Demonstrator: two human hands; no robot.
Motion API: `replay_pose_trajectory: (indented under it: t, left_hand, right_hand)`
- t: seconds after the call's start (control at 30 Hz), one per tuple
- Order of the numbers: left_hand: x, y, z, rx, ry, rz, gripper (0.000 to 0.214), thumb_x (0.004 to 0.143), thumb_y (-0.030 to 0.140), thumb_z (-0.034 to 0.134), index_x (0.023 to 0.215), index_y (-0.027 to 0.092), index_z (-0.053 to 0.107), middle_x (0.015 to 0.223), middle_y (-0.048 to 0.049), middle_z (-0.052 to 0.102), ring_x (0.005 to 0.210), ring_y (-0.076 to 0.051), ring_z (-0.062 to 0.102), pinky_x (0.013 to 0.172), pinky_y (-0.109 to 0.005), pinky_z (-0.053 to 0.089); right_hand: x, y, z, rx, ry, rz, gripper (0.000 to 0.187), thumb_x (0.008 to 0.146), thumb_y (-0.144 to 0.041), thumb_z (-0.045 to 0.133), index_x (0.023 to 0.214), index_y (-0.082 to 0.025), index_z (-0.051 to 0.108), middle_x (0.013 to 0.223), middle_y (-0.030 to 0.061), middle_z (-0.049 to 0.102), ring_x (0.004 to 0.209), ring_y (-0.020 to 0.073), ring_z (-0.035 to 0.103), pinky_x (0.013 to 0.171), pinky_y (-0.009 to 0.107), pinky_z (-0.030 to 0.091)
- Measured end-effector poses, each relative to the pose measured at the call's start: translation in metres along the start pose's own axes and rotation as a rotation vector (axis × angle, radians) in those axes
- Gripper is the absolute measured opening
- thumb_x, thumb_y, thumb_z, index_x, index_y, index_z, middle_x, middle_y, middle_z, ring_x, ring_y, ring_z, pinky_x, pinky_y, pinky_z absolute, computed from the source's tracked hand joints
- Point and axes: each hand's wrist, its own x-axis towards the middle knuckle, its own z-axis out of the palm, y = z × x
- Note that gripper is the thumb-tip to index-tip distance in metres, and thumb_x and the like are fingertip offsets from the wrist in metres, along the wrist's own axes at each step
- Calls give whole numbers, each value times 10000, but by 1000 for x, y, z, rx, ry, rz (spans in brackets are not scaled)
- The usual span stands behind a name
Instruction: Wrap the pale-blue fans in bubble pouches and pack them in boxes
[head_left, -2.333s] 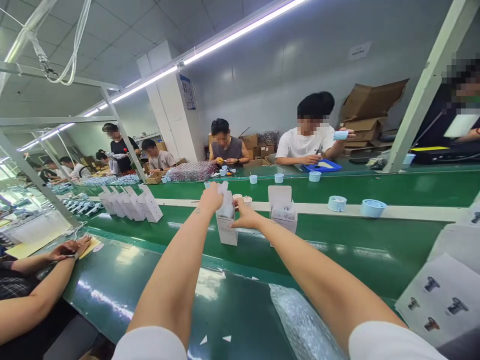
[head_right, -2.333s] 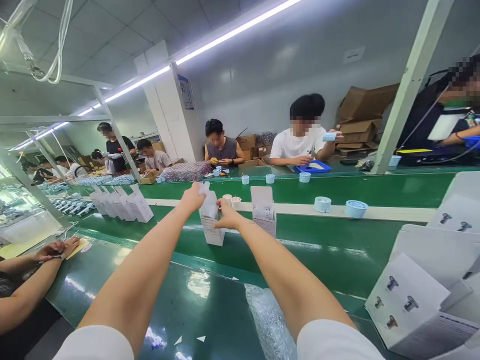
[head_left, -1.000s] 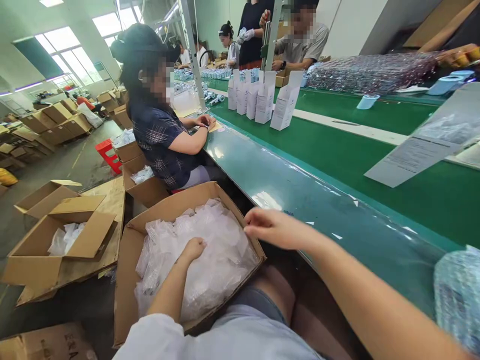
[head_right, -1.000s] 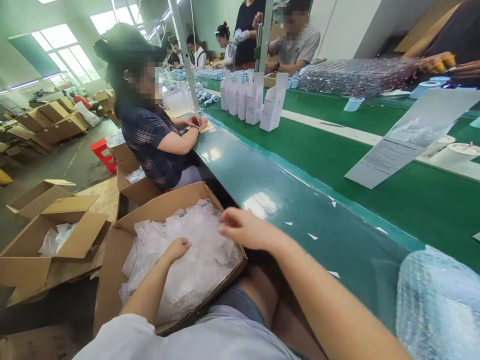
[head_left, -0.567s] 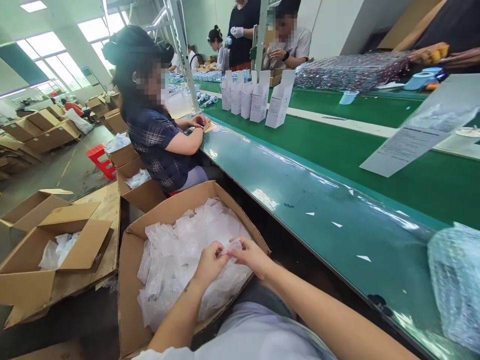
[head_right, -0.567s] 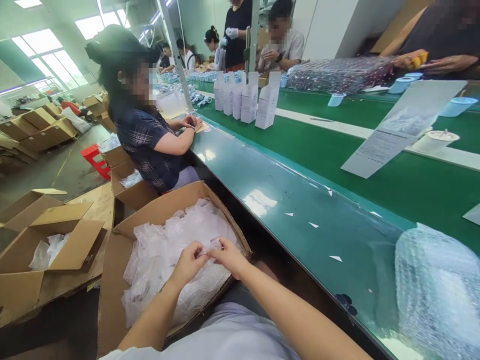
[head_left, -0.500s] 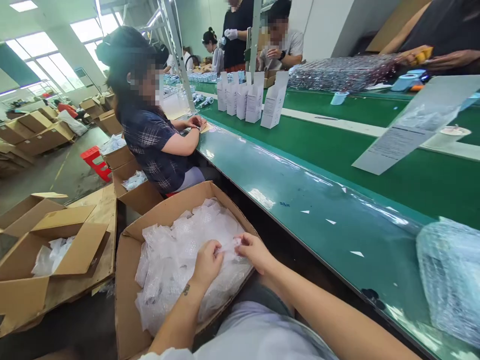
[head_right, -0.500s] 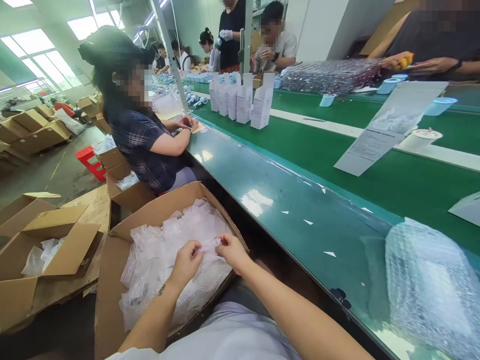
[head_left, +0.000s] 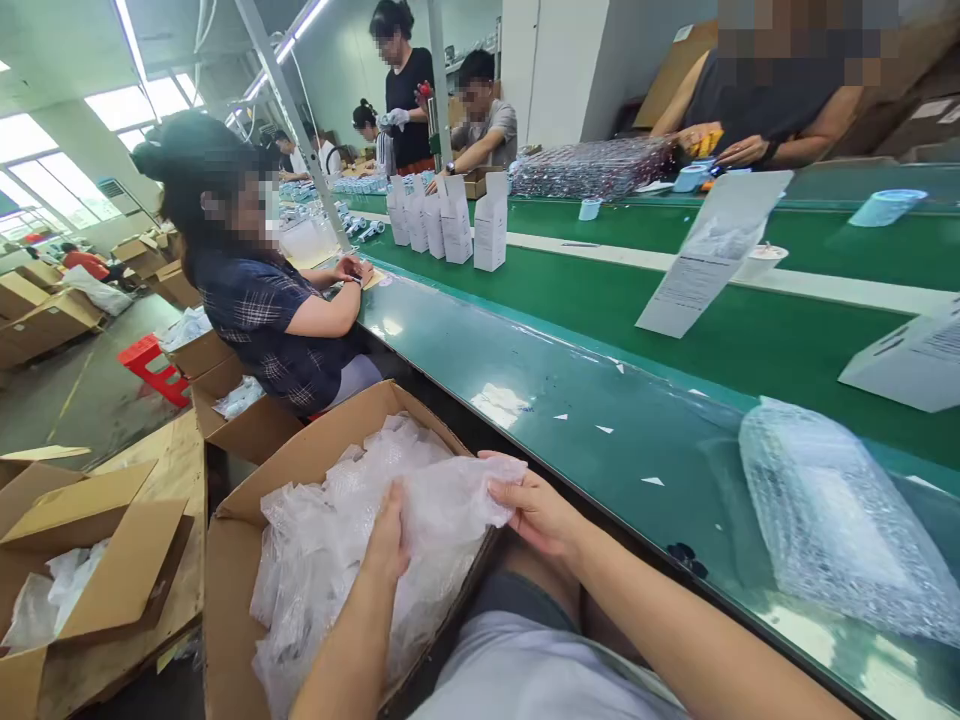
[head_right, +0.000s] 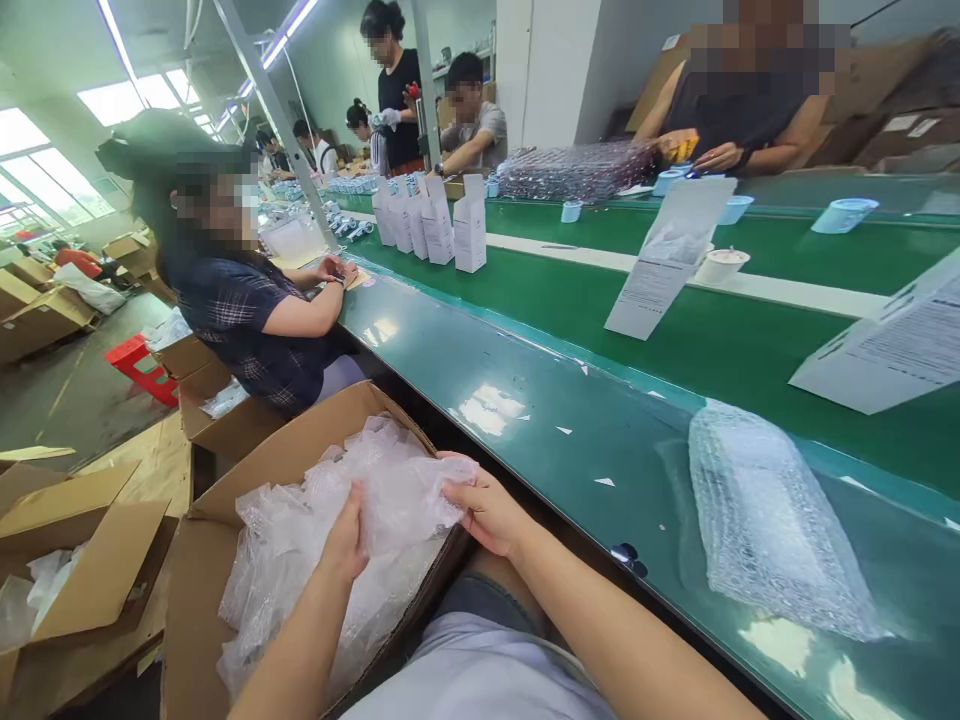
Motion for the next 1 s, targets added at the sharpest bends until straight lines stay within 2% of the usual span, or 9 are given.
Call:
replay_pose_trajectory:
  t: [0.1,0.27,0.4,0.5,0.67,0.77,0.87,0.93,1.0]
  left_hand:
    - [0,0,2,-122,-201,-189,612,564,640,814,903,144,700,892,-135,735,1013,-335,675,878,-440,529]
    - [2,20,8,-93,64,11,597,515,579,853,871,126,699,759,-69,727,842,-272,708,742,-367,565]
    - [-1,36,15,-2,-6,90,578,608,623,786,904,132,709,791,-78,727,821,-247,696,715,-339,556]
    - [-8,40,17,84,-15,131,561,635,670,736,834,147,692,728,-51,689,737,-219,654,651,-309,518]
    - [2,38,-9,473,202,373,522,748,690,613,603,197,522,541,47,460,578,-136,459,571,-258,383]
    - [17,32,-27,436,264,332,534,773,721,532,630,208,483,539,55,405,543,-128,426,552,-260,366]
    - [28,29,-33,298,268,261,550,733,733,538,862,200,579,778,-30,612,768,-201,614,689,-306,482]
    - [27,30,-29,381,143,344,656,647,659,684,1111,205,587,1160,-112,639,1140,-281,589,915,-365,480]
    - [22,32,-19,517,-65,422,838,554,524,819,1286,229,536,1370,-118,554,1315,-316,475,1044,-392,415]
  right_hand:
    - [-2,-5,-10,-15,19,-8,633,479,-246,852,1068,-248,623,911,18,699,839,226,667,784,375,525]
    - [-5,-14,-26,3,252,-84,500,553,-227,760,1001,-266,542,840,-9,651,685,166,619,656,316,509]
    - [-12,-20,-19,-1,184,-28,542,656,-459,774,1108,-289,527,1004,43,680,836,212,667,693,358,534]
    - [-11,-18,-9,-71,189,-70,508,575,-474,849,927,-245,564,821,0,662,691,169,606,557,265,438]
    - [-6,-14,-5,-59,257,-132,515,551,-538,840,687,-230,451,582,-63,529,525,112,450,494,240,287]
    - [-7,-16,-6,-30,218,-121,497,537,-519,842,741,-226,496,643,-58,584,565,116,494,528,237,321]
    - [-10,-17,-4,-6,178,-100,472,520,-469,844,785,-217,546,694,-52,615,618,119,534,583,242,371]
    - [-13,-18,1,-8,131,-67,448,494,-432,852,763,-198,580,675,-39,616,610,123,540,593,252,387]
    - [-14,-19,6,-14,81,-42,440,458,-408,862,730,-180,602,651,-22,617,592,135,547,587,269,401]
